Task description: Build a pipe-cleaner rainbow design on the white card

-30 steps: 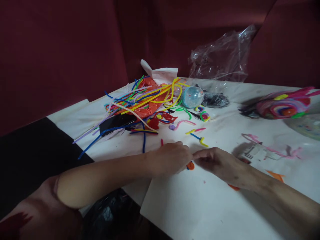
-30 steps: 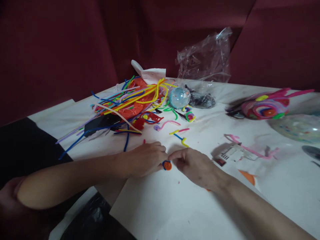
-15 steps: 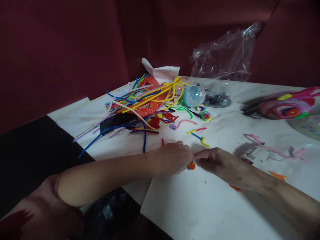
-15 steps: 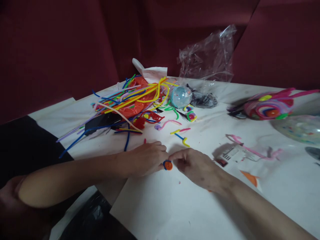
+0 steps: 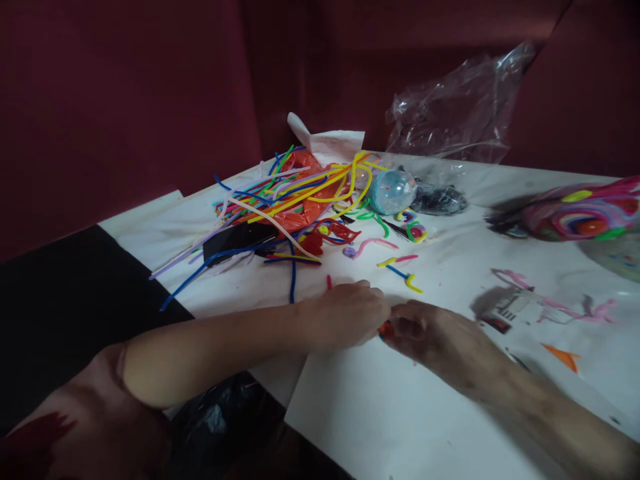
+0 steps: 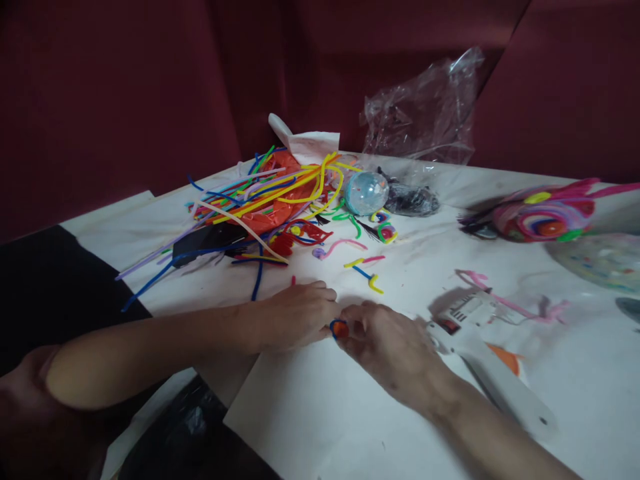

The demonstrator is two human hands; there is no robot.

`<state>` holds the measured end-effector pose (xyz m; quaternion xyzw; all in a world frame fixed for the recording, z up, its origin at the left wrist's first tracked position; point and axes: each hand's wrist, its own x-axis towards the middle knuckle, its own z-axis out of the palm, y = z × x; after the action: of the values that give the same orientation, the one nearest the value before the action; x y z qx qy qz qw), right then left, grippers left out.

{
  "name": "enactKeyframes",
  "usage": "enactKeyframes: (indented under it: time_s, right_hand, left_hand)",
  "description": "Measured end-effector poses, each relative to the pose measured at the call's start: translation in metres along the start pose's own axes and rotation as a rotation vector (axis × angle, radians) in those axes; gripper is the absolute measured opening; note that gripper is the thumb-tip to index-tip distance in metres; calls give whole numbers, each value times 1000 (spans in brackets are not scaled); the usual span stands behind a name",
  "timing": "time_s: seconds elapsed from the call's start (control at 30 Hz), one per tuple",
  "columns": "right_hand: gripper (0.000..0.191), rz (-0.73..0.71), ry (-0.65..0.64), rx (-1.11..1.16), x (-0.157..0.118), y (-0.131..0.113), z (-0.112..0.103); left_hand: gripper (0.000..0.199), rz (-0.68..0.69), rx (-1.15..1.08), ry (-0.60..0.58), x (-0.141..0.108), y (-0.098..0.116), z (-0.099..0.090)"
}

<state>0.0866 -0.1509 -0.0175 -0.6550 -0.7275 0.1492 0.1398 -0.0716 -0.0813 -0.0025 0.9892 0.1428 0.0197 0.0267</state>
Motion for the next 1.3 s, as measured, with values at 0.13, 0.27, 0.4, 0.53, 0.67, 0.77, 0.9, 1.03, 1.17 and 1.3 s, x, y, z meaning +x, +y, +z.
enactKeyframes:
  time_s: [0.13,0.27,0.4,0.53,0.67,0.77,0.9,1.03,1.17,1.3]
  right_hand:
    - [3,73,-37,-195,-4,-17,1]
    - [4,146,-51,-231,-5,-27,0]
    - [7,205,-83,-248,-4,-31,1]
    - [9,229,-61,-237,-2,-34,2]
    - [9,261,-68,-228,-1,-33,3]
    - [13,246,-88,-215,-1,-29,4]
    - [16,183,-43,-198,-4,-22,8]
    - [20,158,15,-185,-6,-16,12]
    - [25,178,-11,-161,-6,-15,13]
    - [27,167,-5,-122,-6,-14,13]
  left_hand:
    - [6,2,7,31,1,-3,4]
    - [8,-6,11,35,3,-5,9]
    - [12,6,4,65,6,-6,16]
    - [12,-14,-12,80,6,-5,17]
    - [14,-52,-57,29,4,-2,8]
    - [14,-84,-142,-54,3,-4,-2]
    - [15,-79,-260,-141,2,-11,-9]
    - [13,-67,-289,-103,1,-15,-6]
    - [10,-58,-308,-65,2,-16,0]
    - [11,-44,-340,-30,2,-19,4]
